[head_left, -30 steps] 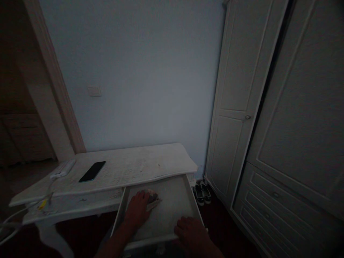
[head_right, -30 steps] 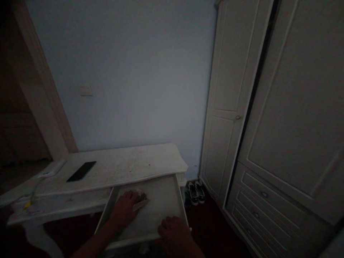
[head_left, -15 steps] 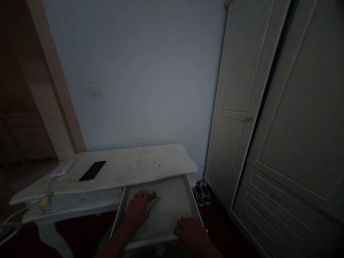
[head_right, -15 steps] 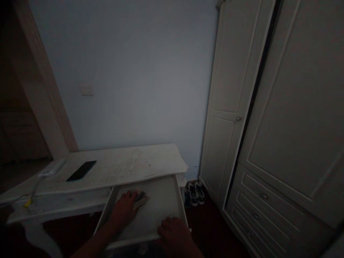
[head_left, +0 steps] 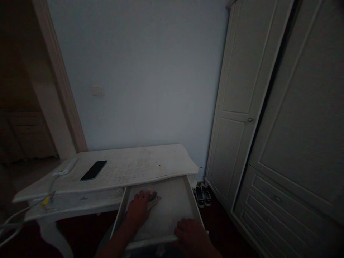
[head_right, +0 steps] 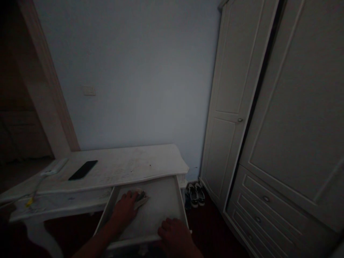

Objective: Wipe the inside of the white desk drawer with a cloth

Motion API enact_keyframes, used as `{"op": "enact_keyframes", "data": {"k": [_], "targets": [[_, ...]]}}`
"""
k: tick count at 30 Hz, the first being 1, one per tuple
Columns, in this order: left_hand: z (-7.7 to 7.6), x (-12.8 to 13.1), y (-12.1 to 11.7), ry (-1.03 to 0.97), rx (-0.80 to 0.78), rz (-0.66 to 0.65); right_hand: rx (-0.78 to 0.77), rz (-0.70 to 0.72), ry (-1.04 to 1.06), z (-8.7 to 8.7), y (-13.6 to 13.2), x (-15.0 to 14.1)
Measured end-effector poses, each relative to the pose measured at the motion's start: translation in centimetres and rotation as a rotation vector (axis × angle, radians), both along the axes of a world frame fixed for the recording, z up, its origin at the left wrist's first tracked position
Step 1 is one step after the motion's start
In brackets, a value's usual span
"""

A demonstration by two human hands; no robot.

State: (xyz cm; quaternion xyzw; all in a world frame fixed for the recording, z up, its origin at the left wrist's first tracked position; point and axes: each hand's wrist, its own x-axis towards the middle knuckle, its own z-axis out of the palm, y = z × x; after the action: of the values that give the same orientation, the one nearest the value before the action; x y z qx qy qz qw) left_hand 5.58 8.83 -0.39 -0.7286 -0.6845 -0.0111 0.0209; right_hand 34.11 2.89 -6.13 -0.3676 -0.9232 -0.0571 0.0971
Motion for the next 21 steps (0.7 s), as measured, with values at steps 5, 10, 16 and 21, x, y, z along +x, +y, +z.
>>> {"op": "enact_keyframes", "data": {"k": [5,10,16,21], "targets": [[0.1,0.0,-0.1,-0.011,-0.001,-0.008,0.009,0.004,-0.001,-0.2,0.1,0.1],[-0.1,0.0,0.0,-0.026,0.009,-0.001,0.003,0.001,-0.011,-0.3,0.2,0.2],[-0.3,0.1,0.0,-0.034,0.007,0.013,0.052,0.006,-0.009,-1.5,0.7,0.1],[-0.2,0.1,-0.1,-0.029,0.007,0.014,0.046,0.018,0.001,-1.1,0.6,0.1]]}}
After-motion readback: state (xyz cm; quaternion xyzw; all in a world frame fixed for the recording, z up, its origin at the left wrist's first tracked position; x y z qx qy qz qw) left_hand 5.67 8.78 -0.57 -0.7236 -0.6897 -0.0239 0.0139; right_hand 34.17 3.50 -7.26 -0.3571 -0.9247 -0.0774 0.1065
